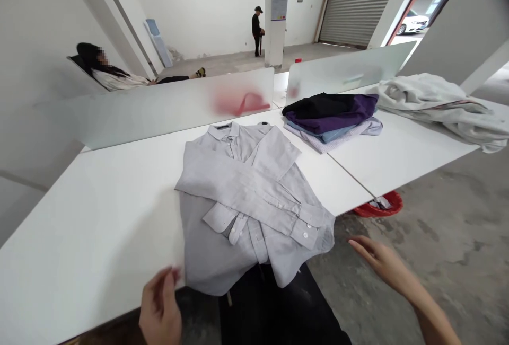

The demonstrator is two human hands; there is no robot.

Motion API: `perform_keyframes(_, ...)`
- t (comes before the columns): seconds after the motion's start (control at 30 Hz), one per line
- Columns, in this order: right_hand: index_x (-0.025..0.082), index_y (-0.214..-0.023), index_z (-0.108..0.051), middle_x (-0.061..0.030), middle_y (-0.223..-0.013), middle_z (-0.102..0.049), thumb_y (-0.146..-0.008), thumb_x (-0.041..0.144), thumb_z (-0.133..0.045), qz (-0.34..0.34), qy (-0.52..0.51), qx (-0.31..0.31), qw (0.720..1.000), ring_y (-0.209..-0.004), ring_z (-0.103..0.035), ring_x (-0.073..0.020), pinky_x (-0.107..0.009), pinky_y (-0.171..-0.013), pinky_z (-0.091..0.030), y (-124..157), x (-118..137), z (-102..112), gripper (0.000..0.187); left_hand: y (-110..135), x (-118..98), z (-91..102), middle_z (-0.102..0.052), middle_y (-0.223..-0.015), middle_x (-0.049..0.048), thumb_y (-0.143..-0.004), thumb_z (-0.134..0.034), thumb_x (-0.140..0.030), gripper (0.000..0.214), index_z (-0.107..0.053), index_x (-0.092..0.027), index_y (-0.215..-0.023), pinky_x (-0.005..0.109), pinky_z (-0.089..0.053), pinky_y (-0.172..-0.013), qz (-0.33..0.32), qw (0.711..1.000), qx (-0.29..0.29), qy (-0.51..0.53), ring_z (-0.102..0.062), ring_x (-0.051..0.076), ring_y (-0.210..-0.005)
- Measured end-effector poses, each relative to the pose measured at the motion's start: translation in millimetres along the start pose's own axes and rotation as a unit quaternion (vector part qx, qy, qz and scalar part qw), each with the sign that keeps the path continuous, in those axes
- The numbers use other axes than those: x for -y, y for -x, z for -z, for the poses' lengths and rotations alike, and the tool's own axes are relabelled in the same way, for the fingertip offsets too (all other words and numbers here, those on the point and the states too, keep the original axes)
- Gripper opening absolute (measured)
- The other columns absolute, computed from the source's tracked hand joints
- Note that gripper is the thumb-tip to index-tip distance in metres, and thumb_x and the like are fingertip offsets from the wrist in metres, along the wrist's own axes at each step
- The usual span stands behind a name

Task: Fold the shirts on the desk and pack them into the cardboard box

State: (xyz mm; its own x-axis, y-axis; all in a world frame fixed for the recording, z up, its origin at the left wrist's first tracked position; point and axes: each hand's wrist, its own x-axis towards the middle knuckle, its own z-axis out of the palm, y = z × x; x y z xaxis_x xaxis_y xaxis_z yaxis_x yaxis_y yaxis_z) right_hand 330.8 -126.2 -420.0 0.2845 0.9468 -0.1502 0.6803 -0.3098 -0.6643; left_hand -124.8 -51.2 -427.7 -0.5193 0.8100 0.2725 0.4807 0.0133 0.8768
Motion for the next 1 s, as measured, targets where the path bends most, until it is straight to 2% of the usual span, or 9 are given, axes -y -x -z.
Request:
perform_keyframes(0.07,0.021,-0.088,-0.071,-0.0082,-0.092,-0.073,-0.084,0.064,-0.042,-0.012,-0.026,-0.025,0.999,-0.084,-0.068,-0.0267,-0.032,-0.072,-0.053,-6.8,4.3,-12.5,0.052,37.5,18.1,9.3,-0.065,-0.076,-0.0006,-0.079,-0.06,-0.048,0.031,-0.061,-0.02,-0.092,0.029,-0.052,-0.073,0.102,0.991,-0.065,0.059,-0.063,0.016,-0.071)
perform_keyframes(0.13,0.019,-0.087,-0.07,-0.009,-0.093,-0.073,-0.085,0.064,-0.04,-0.013,-0.056,-0.018,0.998,-0.088,-0.067,-0.0278,-0.033,-0.076,-0.052,-15.7,11.6,-24.4,0.054,59.8,36.7,13.1,-0.064,-0.073,-0.0019,-0.073,-0.065,-0.052,0.035,-0.06,-0.02,-0.086,0.028,-0.052,-0.074,0.168,0.98,-0.062,0.088,-0.062,0.015,-0.07)
perform_keyframes(0.23,0.018,-0.096,-0.066,-0.0095,-0.101,-0.07,-0.082,0.063,-0.05,0.028,-0.152,0.026,0.988,-0.095,-0.064,-0.0263,-0.036,-0.087,-0.05,-31.3,12.5,-45.0,0.05,67.0,58.1,10.1,-0.069,-0.092,0.0027,-0.067,-0.069,-0.057,0.046,-0.06,-0.02,-0.094,0.033,-0.051,-0.088,0.219,0.965,0.049,0.135,-0.065,0.02,-0.092)
perform_keyframes(0.33,0.021,-0.104,-0.059,-0.0094,-0.115,-0.065,-0.072,0.063,-0.064,0.033,-0.292,-0.057,0.954,-0.107,-0.06,-0.0243,-0.037,-0.095,-0.047,-44.0,0.4,-65.9,0.053,56.5,66.3,-0.5,-0.067,-0.113,0.0084,-0.058,-0.075,-0.061,0.062,-0.061,-0.02,-0.102,0.04,-0.043,-0.102,0.26,0.939,0.149,0.172,-0.058,0.028,-0.115)
perform_keyframes(0.4,0.023,-0.109,-0.057,-0.0093,-0.119,-0.063,-0.069,0.062,-0.068,0.014,-0.361,-0.105,0.927,-0.11,-0.058,-0.0237,-0.037,-0.095,-0.047,-47.5,-6.7,-73.8,0.058,48.1,62.6,-8.8,-0.068,-0.113,0.0101,-0.052,-0.079,-0.06,0.065,-0.063,-0.019,-0.099,0.042,-0.04,-0.106,0.287,0.919,0.199,0.182,-0.054,0.031,-0.12)
perform_keyframes(0.5,0.02,-0.115,-0.059,-0.0107,-0.109,-0.067,-0.069,0.06,-0.07,0.012,-0.385,0.001,0.923,-0.103,-0.061,-0.0258,-0.038,-0.089,-0.05,-44.1,-7.3,-72.1,0.062,40.3,45.6,-17.7,-0.071,-0.107,0.0113,-0.05,-0.083,-0.052,0.061,-0.065,-0.016,-0.096,0.042,-0.041,-0.106,0.314,0.891,0.272,0.181,-0.056,0.032,-0.119)
perform_keyframes(0.6,0.014,-0.104,-0.068,-0.0097,-0.088,-0.071,-0.066,0.063,-0.07,0.002,-0.339,0.126,0.932,-0.09,-0.063,-0.0281,-0.039,-0.082,-0.051,-34.3,0.1,-60.6,0.063,38.6,26.3,-18.9,-0.071,-0.108,0.0124,-0.054,-0.084,-0.041,0.054,-0.066,-0.015,-0.098,0.04,-0.046,-0.101,0.35,0.876,0.294,0.157,-0.06,0.031,-0.114)
perform_keyframes(0.83,0.014,-0.085,-0.073,-0.0035,-0.069,-0.068,-0.062,0.061,-0.071,-0.03,-0.287,0.184,0.94,-0.071,-0.062,-0.0242,-0.033,-0.073,-0.05,-8.4,-0.1,-41.5,0.052,55.6,21.3,-2.5,-0.073,-0.099,0.0142,-0.061,-0.081,-0.025,0.037,-0.068,-0.012,-0.092,0.036,-0.053,-0.089,0.432,0.835,0.295,0.171,-0.066,0.03,-0.101)
perform_keyframes(1.0,0.014,-0.082,-0.07,-0.0028,-0.063,-0.066,-0.067,0.062,-0.067,-0.054,-0.27,0.248,0.929,-0.062,-0.061,-0.0204,-0.031,-0.066,-0.05,29.7,-29.9,-45.0,0.05,111.4,36.3,27.6,-0.074,-0.086,0.0121,-0.057,-0.083,-0.028,0.045,-0.067,-0.014,-0.096,0.041,-0.055,-0.087,0.519,0.798,0.267,0.147,-0.067,0.033,-0.099)
